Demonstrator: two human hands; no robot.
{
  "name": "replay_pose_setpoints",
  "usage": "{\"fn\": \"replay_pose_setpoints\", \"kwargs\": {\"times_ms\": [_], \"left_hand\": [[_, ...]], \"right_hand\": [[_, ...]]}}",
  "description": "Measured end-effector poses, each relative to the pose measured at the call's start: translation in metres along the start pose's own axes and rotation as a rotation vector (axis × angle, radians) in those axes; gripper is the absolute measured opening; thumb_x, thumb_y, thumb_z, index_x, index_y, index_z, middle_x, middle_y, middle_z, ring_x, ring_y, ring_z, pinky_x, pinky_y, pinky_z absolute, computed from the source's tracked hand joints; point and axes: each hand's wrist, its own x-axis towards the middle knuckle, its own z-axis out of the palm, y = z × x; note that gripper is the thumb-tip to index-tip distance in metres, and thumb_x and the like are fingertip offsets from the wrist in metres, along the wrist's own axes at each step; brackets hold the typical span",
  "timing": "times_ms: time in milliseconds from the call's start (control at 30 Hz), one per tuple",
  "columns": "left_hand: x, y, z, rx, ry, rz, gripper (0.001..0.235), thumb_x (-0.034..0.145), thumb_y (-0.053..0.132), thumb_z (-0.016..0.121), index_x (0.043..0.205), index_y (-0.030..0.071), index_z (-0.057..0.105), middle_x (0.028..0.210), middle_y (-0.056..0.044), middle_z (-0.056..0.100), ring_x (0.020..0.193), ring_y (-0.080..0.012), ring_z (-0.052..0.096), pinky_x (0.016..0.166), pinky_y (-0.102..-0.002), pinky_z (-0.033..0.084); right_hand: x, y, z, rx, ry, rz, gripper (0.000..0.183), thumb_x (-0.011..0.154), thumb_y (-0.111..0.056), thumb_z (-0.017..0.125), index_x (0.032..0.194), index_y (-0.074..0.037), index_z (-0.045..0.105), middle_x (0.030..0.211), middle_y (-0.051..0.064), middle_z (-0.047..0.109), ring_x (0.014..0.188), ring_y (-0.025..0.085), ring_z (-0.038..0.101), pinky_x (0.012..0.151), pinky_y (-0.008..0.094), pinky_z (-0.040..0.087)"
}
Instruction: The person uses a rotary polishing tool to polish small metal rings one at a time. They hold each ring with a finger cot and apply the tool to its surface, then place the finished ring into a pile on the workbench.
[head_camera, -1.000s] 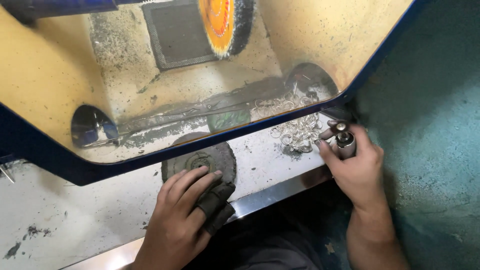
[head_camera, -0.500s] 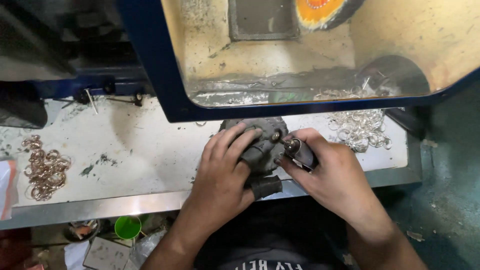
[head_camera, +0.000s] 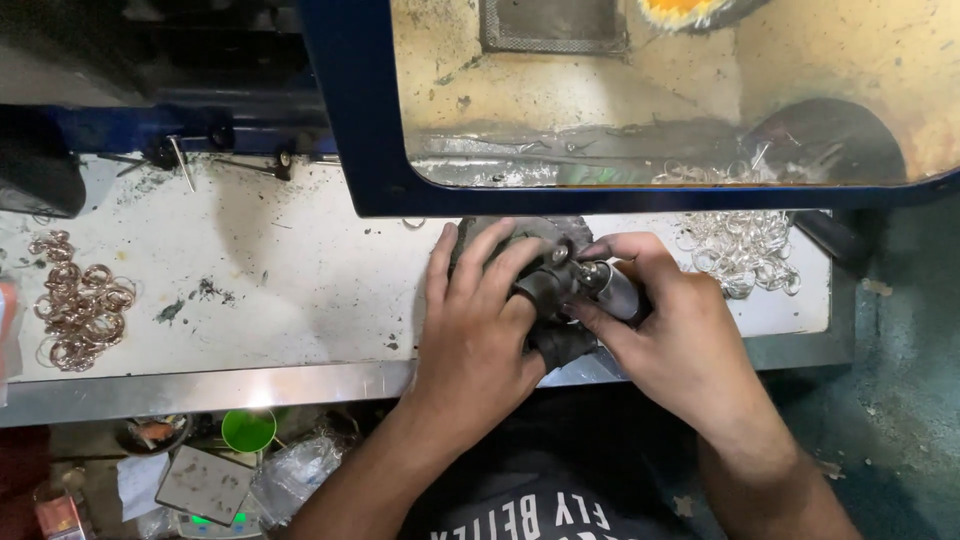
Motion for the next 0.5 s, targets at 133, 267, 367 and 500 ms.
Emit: {"fn": "replay_pose_setpoints", "kwargs": {"times_ms": [133, 267, 367, 500], "left_hand": [[0.001, -0.002, 0.003, -0.031, 0.048, 0.016, 0.021, 0.078, 0.020, 0.079, 0.090, 0.004, 0.071, 0.126, -0.007, 0.066, 0.136, -0.0350, 0.051, 0.121, -0.067, 0.021], [0.004, -0.005, 0.006, -0.063, 0.056, 0.033, 0.025, 0.078, 0.028, 0.083, 0.081, 0.006, 0.072, 0.119, -0.003, 0.068, 0.131, -0.0338, 0.055, 0.120, -0.069, 0.021], [0.002, -0.009, 0.006, -0.088, 0.051, 0.027, 0.031, 0.080, 0.036, 0.085, 0.083, 0.007, 0.072, 0.118, -0.002, 0.068, 0.132, -0.0338, 0.055, 0.119, -0.070, 0.020], [0.001, -0.010, 0.006, -0.099, 0.024, 0.033, 0.022, 0.075, 0.022, 0.084, 0.079, 0.005, 0.070, 0.122, -0.004, 0.068, 0.134, -0.0355, 0.053, 0.119, -0.071, 0.020]], "right_hand": [[0.000, 0.004, 0.005, -0.065, -0.032, 0.082, 0.050, 0.078, -0.026, 0.085, 0.121, -0.019, 0.060, 0.103, -0.001, 0.079, 0.082, 0.022, 0.078, 0.071, 0.032, 0.053], [-0.004, 0.008, -0.001, -0.043, 0.020, 0.098, 0.052, 0.078, -0.027, 0.086, 0.120, -0.017, 0.057, 0.107, -0.002, 0.078, 0.094, 0.019, 0.077, 0.075, 0.031, 0.052], [-0.007, 0.015, -0.002, -0.055, 0.100, 0.081, 0.060, 0.074, -0.025, 0.089, 0.119, -0.015, 0.051, 0.109, 0.002, 0.077, 0.100, 0.022, 0.077, 0.079, 0.033, 0.053], [-0.008, 0.017, 0.001, -0.117, 0.114, 0.092, 0.067, 0.069, -0.027, 0.094, 0.122, -0.016, 0.055, 0.109, 0.002, 0.074, 0.093, 0.024, 0.075, 0.077, 0.035, 0.052]]}}
